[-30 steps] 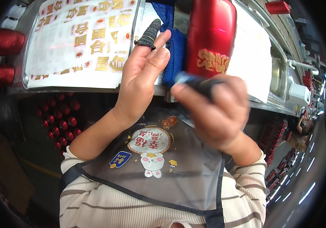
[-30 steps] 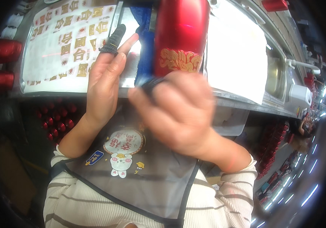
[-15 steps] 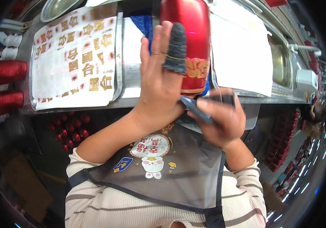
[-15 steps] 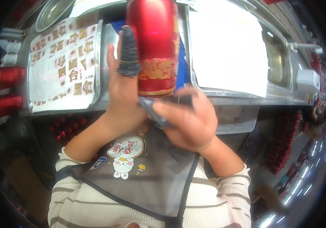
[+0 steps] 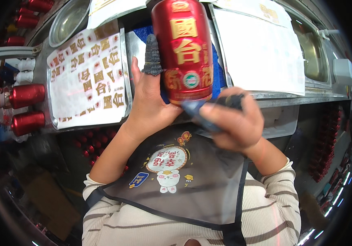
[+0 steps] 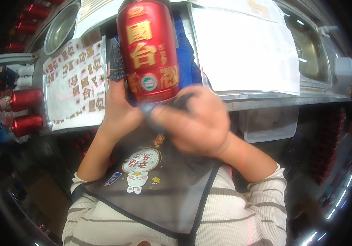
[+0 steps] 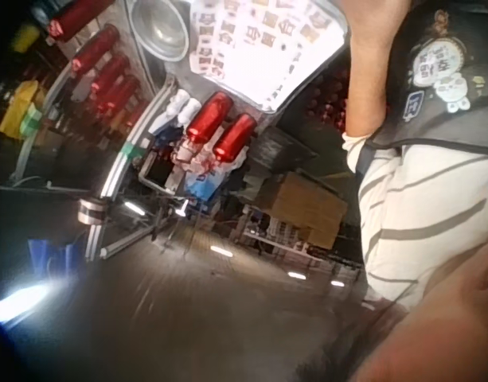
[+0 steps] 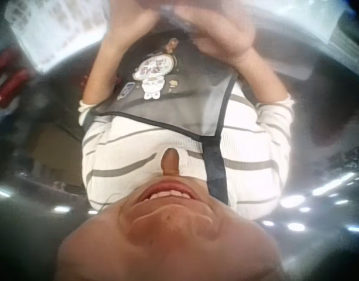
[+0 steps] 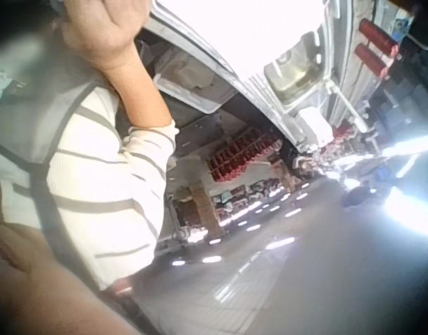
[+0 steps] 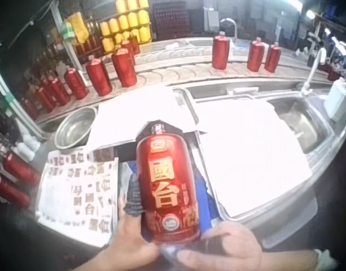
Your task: The person applies gold stickers to red cylindrical cans using a blue cloth. They peel stickers from a sheet, place them on the can, and smooth them with the cloth. The person handles multiple cans one at a time, rotating each can to align and press the label.
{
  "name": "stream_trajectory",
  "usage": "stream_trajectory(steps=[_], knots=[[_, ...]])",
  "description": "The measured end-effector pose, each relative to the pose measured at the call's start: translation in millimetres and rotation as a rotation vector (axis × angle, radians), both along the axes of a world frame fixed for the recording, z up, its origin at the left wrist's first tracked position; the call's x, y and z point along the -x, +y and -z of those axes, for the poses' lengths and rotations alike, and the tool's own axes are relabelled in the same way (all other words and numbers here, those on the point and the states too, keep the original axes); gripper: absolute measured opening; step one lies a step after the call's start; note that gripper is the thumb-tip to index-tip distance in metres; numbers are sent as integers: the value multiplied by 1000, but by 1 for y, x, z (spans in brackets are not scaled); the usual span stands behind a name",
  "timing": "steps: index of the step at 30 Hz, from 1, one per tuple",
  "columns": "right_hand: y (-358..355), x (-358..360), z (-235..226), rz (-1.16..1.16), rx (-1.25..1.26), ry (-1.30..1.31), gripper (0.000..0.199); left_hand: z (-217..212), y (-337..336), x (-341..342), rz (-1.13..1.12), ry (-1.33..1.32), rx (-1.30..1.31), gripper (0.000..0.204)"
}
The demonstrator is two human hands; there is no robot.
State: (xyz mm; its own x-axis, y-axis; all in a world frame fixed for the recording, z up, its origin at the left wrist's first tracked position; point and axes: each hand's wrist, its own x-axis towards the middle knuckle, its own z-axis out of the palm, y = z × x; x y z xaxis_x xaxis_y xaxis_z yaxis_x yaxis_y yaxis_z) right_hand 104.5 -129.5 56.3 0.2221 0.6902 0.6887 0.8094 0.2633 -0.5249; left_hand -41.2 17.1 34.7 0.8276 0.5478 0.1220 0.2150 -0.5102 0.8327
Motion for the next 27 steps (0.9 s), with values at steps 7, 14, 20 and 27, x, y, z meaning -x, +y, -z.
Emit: stream_trajectory(steps=[7, 14, 20, 27], knots=[[-3, -4, 1, -36, -34, -51, 20, -33, -9, -19, 52, 43, -322, 102], [1, -30, 0, 38, 203, 1390, 15, -9, 1, -2, 31, -95, 222, 124], [18, -4, 9, 65, 399, 1033, 30, -18, 3, -7, -79, -336, 675, 56], [17, -13, 2, -81, 442, 1255, 28, -21, -1, -11, -129, -299, 588, 54]])
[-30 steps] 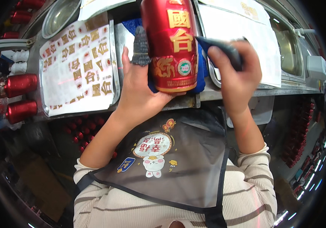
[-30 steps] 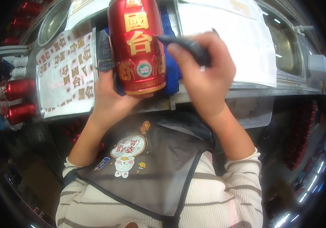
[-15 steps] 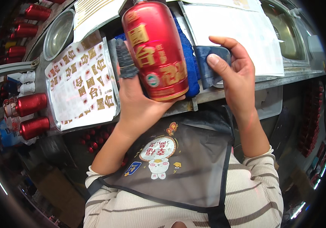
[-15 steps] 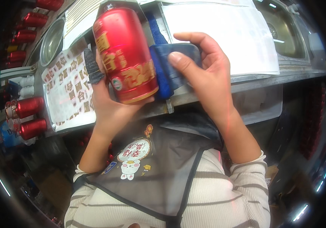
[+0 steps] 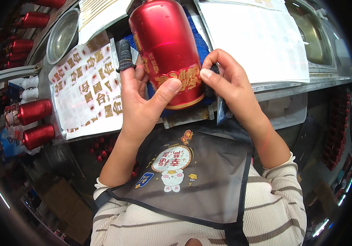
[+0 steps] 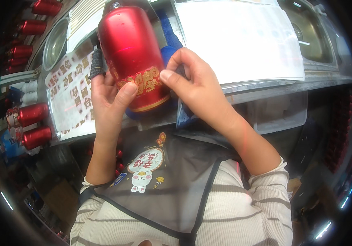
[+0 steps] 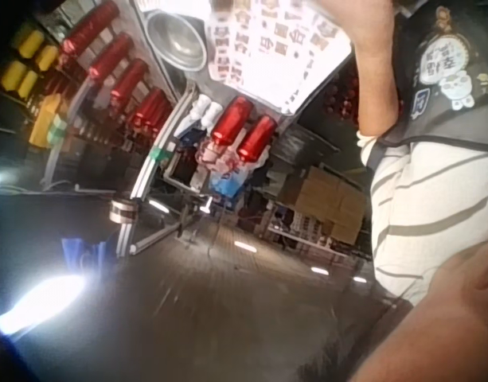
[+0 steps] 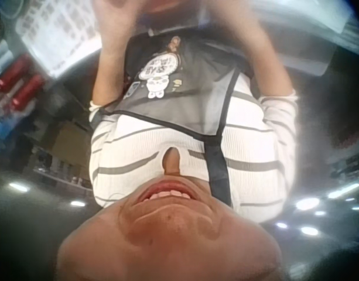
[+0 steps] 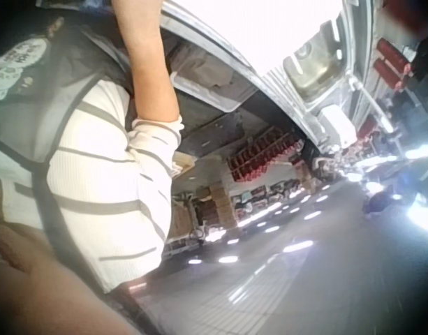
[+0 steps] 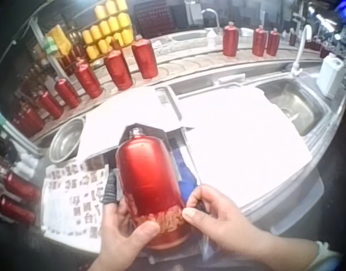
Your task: The person applies gold stickers to red cylindrical cans using a blue cloth. They peel stickers from a sheet, place them on the can, and smooth them with the cloth. The person handles multiple cans one at a time, rotating each can to align and press the label.
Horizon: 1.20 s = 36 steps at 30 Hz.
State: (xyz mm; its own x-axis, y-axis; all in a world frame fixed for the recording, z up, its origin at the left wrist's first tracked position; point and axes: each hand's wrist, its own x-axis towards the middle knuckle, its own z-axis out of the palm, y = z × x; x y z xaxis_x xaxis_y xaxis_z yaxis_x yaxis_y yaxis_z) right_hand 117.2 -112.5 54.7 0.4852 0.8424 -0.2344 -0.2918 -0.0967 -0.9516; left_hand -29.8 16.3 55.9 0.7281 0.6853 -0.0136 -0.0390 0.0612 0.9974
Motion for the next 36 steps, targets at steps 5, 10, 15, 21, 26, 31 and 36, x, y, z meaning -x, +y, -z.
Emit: stream_trajectory(steps=[5, 10, 15, 21, 26, 31, 36], knots=[[9, 1, 7, 59, 41, -149, 26, -2, 0, -1, -6, 21, 12, 53], [8, 1, 13, 63, -9, -27, 26, 1, 0, 0, -13, -1, 26, 53], [9, 8, 19, 85, -33, -143, 22, 1, 1, 0, -4, 20, 4, 55], [-2, -1, 5, 102, 97, -44, 21, 28, 18, 21, 124, 7, -235, 117], [-10, 1, -8, 281, -115, 44, 15, 45, 10, 26, 120, 301, -596, 103], [29, 49, -20, 174, -244, -1065, 28, 55, -3, 15, -141, 90, -640, 96], [7, 25, -15, 333, -2, -958, 20, 45, -6, 15, -76, 193, -864, 101]])
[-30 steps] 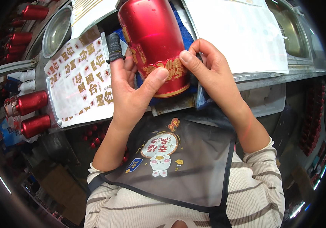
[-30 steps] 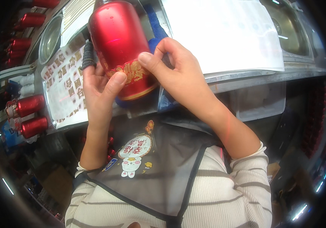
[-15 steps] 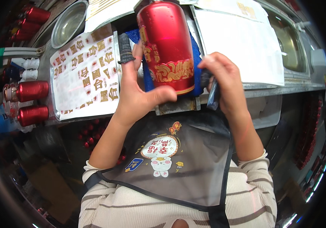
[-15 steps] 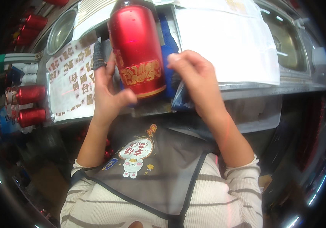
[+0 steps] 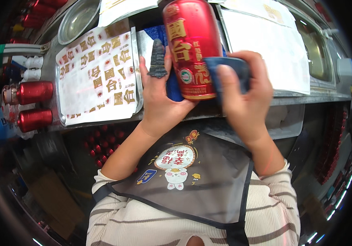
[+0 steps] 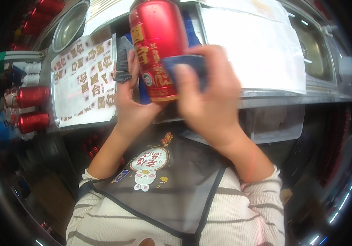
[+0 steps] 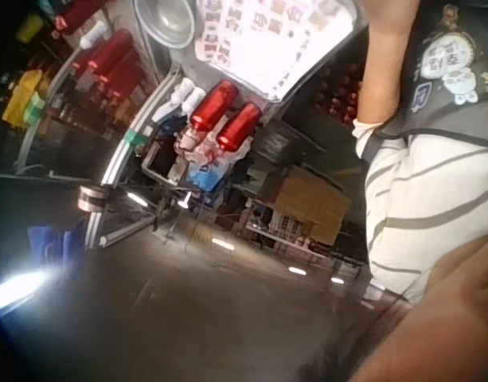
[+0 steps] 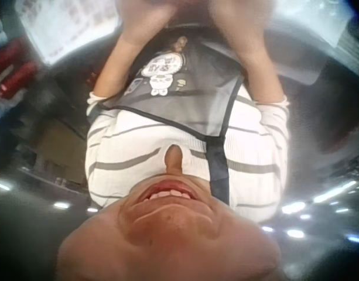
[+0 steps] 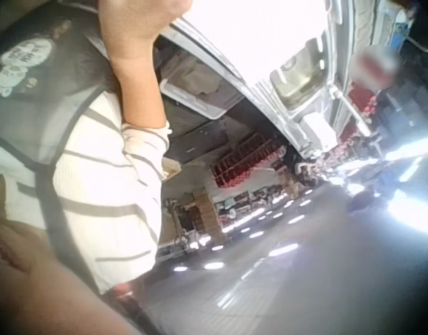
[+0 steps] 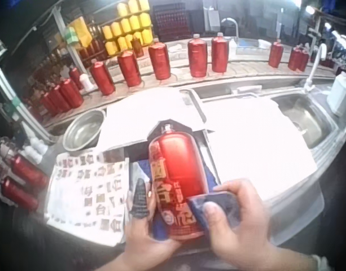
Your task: The person applies gold stickers to red cylindrical cans using a blue cloth. They peel stickers from a sheet, place them on the can, and smooth them with the cloth. The person handles multiple cans one at a time, rotating each can to align and press the label.
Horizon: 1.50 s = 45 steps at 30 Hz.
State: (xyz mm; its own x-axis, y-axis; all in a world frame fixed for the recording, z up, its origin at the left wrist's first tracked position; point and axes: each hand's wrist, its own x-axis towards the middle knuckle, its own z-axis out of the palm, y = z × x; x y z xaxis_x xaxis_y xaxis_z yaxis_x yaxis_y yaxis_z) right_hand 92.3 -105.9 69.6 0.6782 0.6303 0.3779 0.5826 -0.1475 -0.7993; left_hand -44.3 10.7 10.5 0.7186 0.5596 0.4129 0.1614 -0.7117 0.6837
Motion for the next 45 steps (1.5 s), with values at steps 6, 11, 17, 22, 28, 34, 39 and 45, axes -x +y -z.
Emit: stream_trajectory(steps=[6, 11, 17, 22, 28, 34, 39, 45], knots=[[-21, -4, 15, 94, -181, 444, 22, 7, 6, 5, 39, 16, 249, 92], [-8, -11, 23, 33, -102, 225, 22, -1, 7, 3, 50, 60, 364, 92], [-11, -5, 25, -47, -167, 188, 23, 1, 9, 4, 19, 40, 308, 86], [-15, -13, 28, -96, -231, 148, 23, 3, 6, 6, 18, -15, 417, 84], [2, -28, 29, -95, -226, -91, 19, 0, 4, 5, -3, -42, 267, 83], [-31, -6, 4, -519, -88, -345, 45, -9, 1, 8, -29, -48, -65, 80], [-22, -7, 13, -384, -174, -224, 36, -10, 0, 7, -33, -54, -173, 62], [-24, -9, 13, -355, -183, -172, 33, -7, 2, 13, 5, -35, -246, 46]])
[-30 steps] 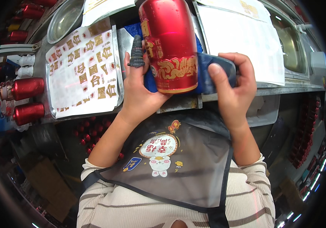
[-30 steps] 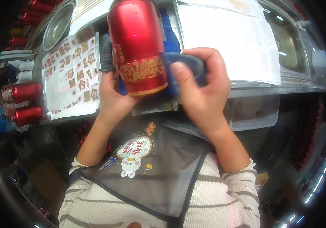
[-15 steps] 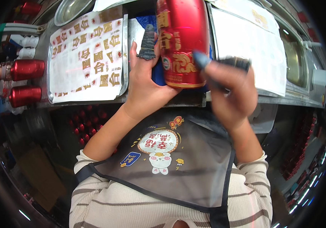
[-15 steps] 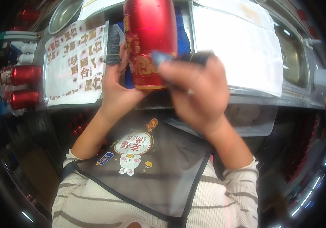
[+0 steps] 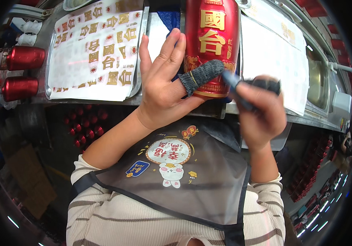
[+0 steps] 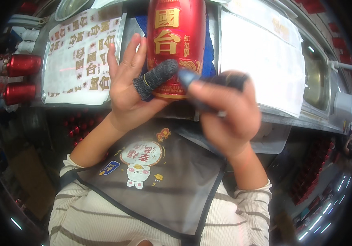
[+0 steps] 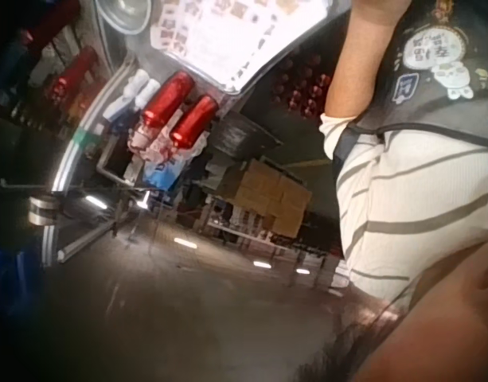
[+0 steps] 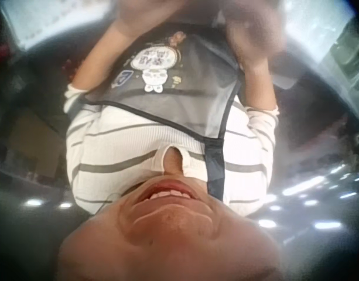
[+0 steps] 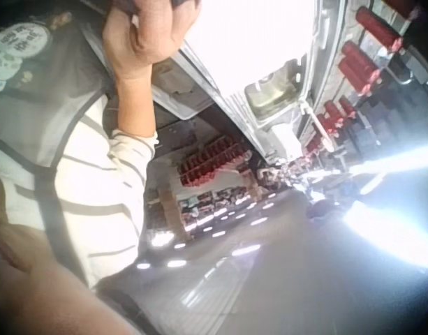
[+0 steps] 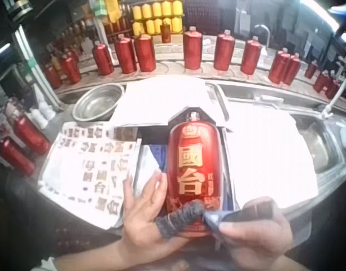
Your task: The person applies gold stickers to red cylindrical cans using a blue cloth. They peel stickers from a sheet, place them on the can, and smooth them with the cloth. The person handles multiple cans one at a time, rotating each can to align and press the label.
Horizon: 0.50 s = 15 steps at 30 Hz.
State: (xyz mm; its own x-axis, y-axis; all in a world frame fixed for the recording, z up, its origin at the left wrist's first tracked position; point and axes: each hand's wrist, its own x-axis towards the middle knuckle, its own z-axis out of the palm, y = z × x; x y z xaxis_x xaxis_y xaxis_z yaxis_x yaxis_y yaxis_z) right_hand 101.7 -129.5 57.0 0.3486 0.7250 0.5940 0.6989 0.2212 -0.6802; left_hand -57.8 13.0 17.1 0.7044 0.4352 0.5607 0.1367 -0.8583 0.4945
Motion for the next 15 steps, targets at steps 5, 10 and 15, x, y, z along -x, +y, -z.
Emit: stream_trajectory(steps=[5, 10, 15], knots=[[26, 3, -16, -7, 160, 250, 24, 16, 6, 5, 5, -65, 51, 59], [9, 3, -1, 82, -25, -261, 34, 12, 1, -1, 25, -184, 178, 66], [19, 4, -12, 225, 84, 529, 24, -9, 1, -2, 37, -86, 86, 71]])
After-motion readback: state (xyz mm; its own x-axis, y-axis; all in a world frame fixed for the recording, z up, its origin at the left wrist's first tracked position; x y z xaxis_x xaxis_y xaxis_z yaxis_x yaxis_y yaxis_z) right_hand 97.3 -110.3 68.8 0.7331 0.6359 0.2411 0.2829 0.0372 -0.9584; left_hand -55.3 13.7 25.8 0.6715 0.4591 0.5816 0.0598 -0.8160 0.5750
